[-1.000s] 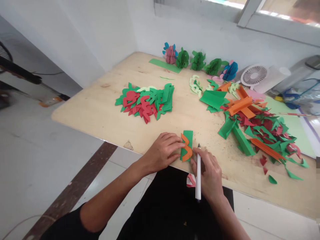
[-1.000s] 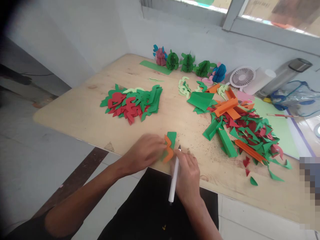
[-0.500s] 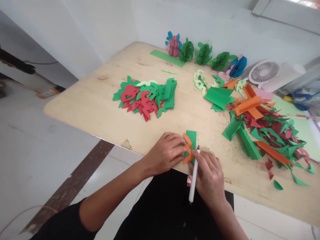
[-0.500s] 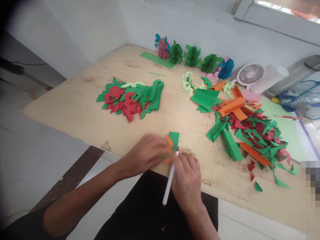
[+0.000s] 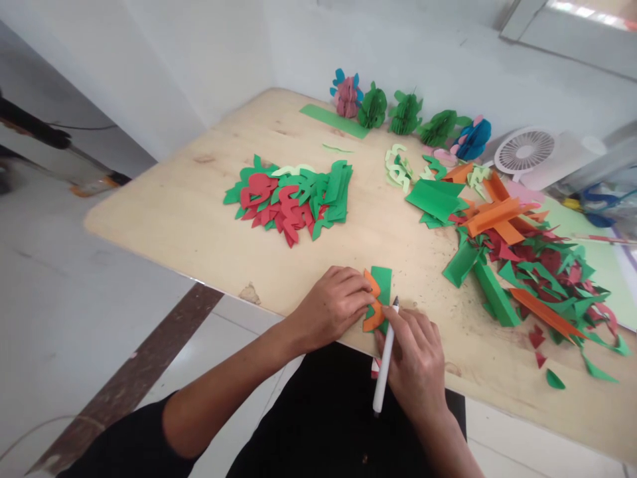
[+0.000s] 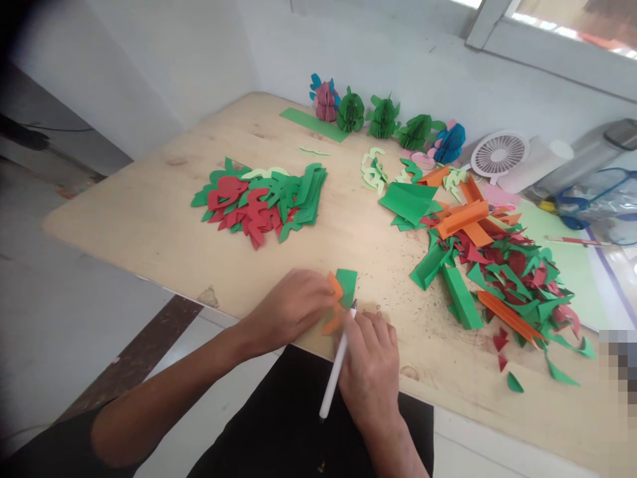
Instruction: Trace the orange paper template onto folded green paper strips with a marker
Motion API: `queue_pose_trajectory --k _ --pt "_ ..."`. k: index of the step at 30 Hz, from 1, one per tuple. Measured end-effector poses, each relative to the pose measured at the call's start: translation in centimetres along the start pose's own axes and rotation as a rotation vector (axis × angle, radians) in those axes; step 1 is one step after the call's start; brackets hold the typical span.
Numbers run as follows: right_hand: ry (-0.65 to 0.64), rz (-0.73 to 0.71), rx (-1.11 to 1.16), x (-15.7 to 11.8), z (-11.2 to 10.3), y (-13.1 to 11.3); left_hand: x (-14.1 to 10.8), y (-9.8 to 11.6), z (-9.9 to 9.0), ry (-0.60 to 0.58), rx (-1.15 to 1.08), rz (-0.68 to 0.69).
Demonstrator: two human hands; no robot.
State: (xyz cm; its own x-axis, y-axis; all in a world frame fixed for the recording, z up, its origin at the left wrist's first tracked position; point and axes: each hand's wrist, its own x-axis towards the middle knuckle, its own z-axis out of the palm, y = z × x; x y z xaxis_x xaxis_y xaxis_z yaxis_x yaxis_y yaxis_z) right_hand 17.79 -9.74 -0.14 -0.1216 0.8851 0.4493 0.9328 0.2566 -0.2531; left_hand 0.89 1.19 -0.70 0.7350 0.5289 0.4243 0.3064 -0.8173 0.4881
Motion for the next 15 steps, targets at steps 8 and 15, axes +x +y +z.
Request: queue_pose_trajectory --k 8,15 --pt "0.005 -0.012 0.015 -0.03 0.06 0.15 0.28 0.31 -0.09 -0.005 -0.003 -0.026" --pt "0.023 -0.012 0.027 -0.09 0.14 0.30 0.56 0.41 0.09 0.027 0.000 0.016"
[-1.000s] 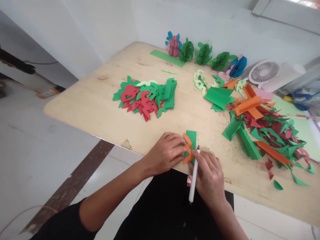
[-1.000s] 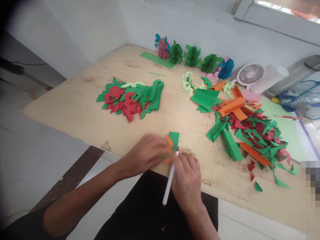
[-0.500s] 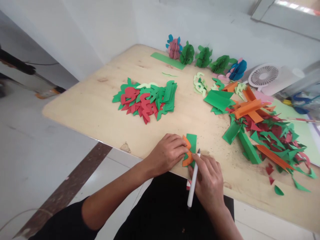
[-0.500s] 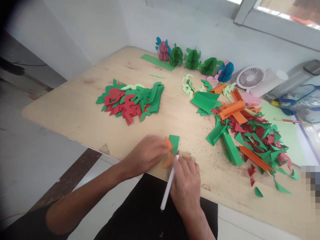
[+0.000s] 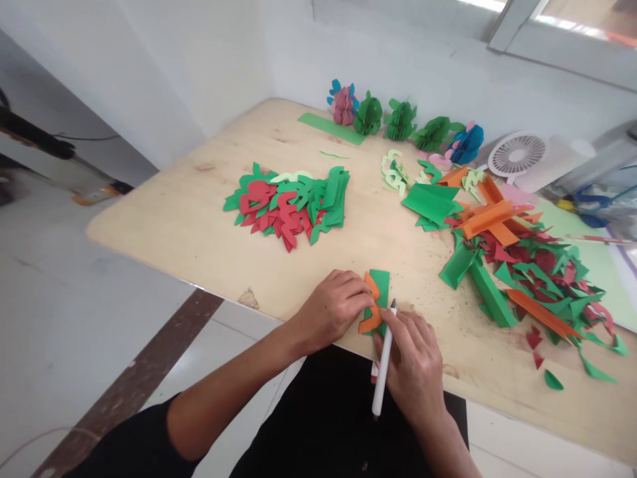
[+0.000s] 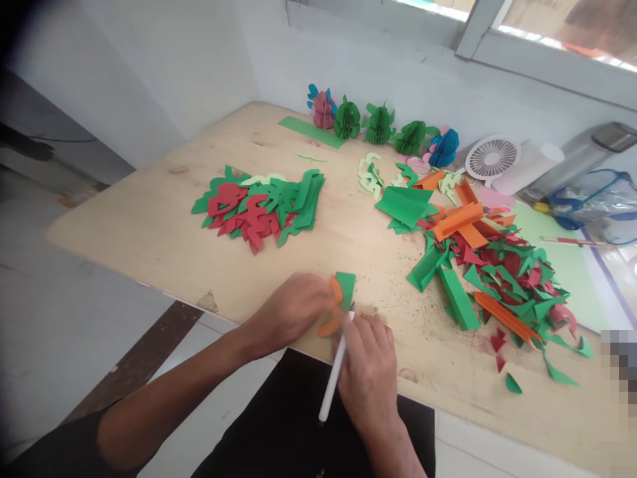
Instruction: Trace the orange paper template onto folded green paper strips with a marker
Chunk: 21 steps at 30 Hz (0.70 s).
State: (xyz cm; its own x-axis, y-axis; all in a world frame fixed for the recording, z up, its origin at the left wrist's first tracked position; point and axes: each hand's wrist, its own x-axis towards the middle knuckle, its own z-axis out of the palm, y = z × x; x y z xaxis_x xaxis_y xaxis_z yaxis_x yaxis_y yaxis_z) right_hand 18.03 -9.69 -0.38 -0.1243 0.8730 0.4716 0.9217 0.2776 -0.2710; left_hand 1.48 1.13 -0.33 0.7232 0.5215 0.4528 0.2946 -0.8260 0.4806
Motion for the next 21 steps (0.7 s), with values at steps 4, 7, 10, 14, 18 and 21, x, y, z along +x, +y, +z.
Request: queue_pose_trajectory --k 4,7,10,14,18,21 --pt "0.022 0.007 0.013 -0.05 0.03 -0.06 0.13 -0.02 0.18 0.035 -0.008 0.014" --pt "0.031 0.015 0.020 -0.13 0.02 -0.05 0.26 -0.05 0.26 0.042 -0.004 0.028" --pt "0.029 0.027 0.028 -0.25 0.02 0.00 0.36 -0.14 0.32 0.040 0.007 0.038" --pt "0.017 0.039 0.024 -0.41 0.06 0.05 0.36 -0.38 0.49 0.040 0.027 0.053" --pt "0.039 0.038 0.018 -0.53 0.09 0.08 0.34 -0.59 0.62 0.048 0.040 0.062" --pt "0.045 0.038 0.019 -0.59 0.07 0.13 0.40 -0.60 0.63 0.047 0.041 0.060"
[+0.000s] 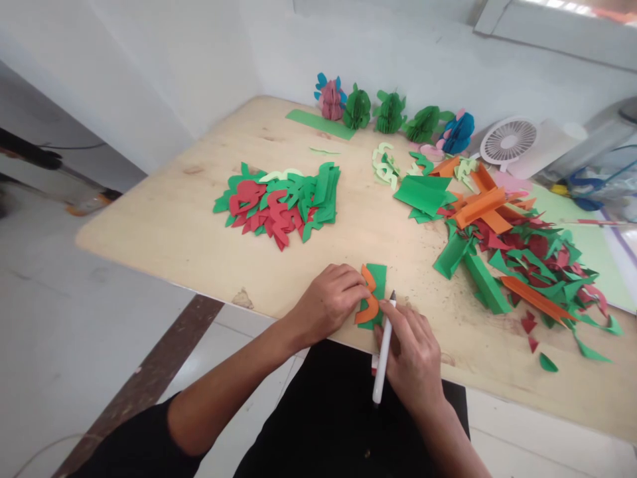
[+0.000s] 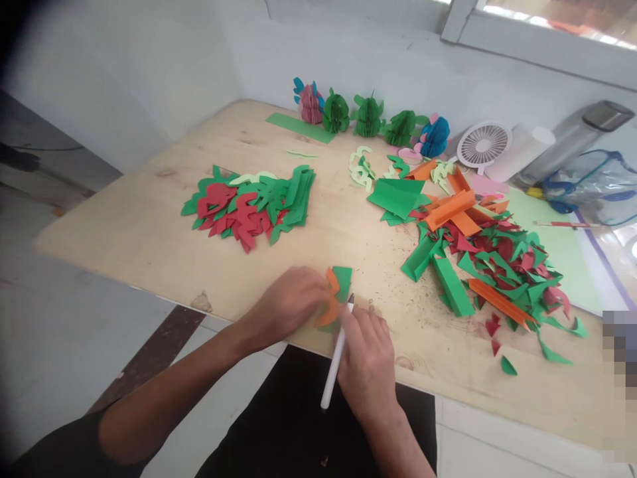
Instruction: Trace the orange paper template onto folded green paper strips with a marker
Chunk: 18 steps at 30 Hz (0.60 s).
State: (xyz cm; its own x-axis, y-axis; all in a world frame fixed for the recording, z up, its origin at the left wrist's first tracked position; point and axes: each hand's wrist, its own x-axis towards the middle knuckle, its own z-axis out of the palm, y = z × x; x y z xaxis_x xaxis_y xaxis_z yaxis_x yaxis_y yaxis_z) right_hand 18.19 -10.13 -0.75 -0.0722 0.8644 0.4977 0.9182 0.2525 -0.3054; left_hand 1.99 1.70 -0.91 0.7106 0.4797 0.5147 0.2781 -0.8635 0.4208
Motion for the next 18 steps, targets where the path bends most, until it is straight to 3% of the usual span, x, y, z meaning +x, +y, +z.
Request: queue_pose_trajectory --k 18 --pt "-0.002 0.000 -0.018 0.05 0.01 0.03 0.25 0.17 0.25 -0.018 -0.008 -0.004"
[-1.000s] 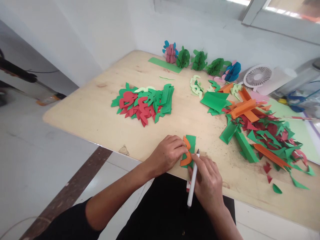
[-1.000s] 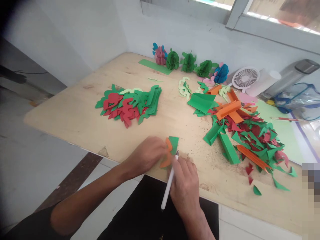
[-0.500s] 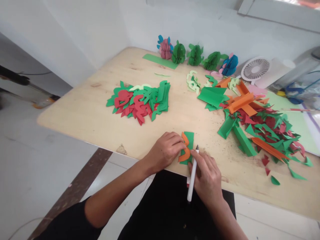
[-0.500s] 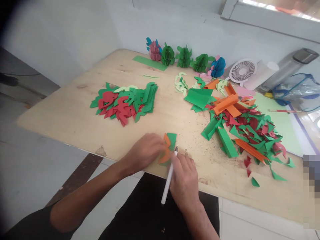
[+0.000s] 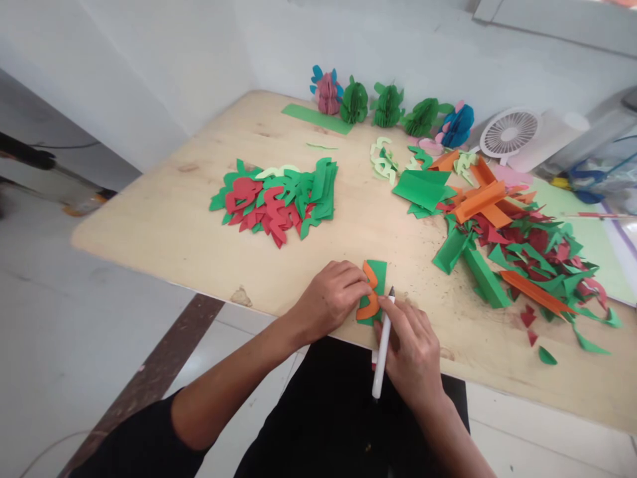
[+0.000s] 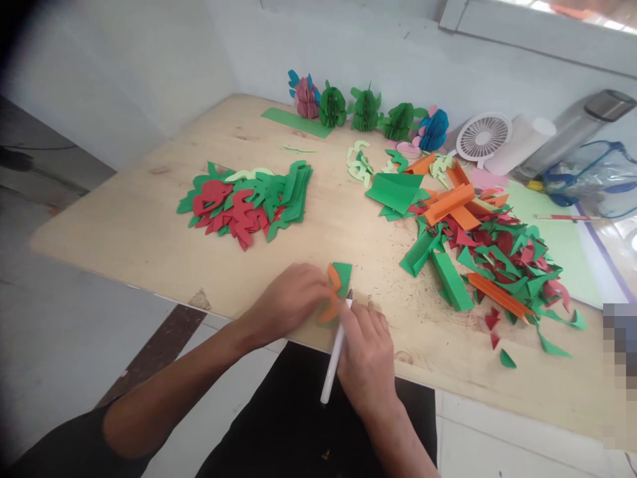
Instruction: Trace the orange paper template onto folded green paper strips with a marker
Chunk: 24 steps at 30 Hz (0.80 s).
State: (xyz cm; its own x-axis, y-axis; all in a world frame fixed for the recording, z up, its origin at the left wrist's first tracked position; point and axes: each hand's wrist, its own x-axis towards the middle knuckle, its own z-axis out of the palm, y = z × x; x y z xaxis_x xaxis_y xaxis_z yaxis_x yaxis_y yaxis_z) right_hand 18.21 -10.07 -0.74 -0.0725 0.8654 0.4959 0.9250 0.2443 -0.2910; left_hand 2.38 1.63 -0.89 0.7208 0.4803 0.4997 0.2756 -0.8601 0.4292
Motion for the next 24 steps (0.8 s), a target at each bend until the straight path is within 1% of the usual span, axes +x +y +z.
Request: queue_pose_trajectory --k 6,13,24 --pt "0.006 -0.002 -0.007 0.07 0.01 -0.04 0.19 0.02 0.14 -0.015 0.010 0.001" --pt "-0.017 0.007 0.015 0.02 0.07 0.06 0.19 0.05 0.13 -0.017 0.005 -0.003" --pt "-0.016 0.004 0.032 0.11 -0.03 0.01 0.25 0.01 0.29 -0.011 0.011 0.009"
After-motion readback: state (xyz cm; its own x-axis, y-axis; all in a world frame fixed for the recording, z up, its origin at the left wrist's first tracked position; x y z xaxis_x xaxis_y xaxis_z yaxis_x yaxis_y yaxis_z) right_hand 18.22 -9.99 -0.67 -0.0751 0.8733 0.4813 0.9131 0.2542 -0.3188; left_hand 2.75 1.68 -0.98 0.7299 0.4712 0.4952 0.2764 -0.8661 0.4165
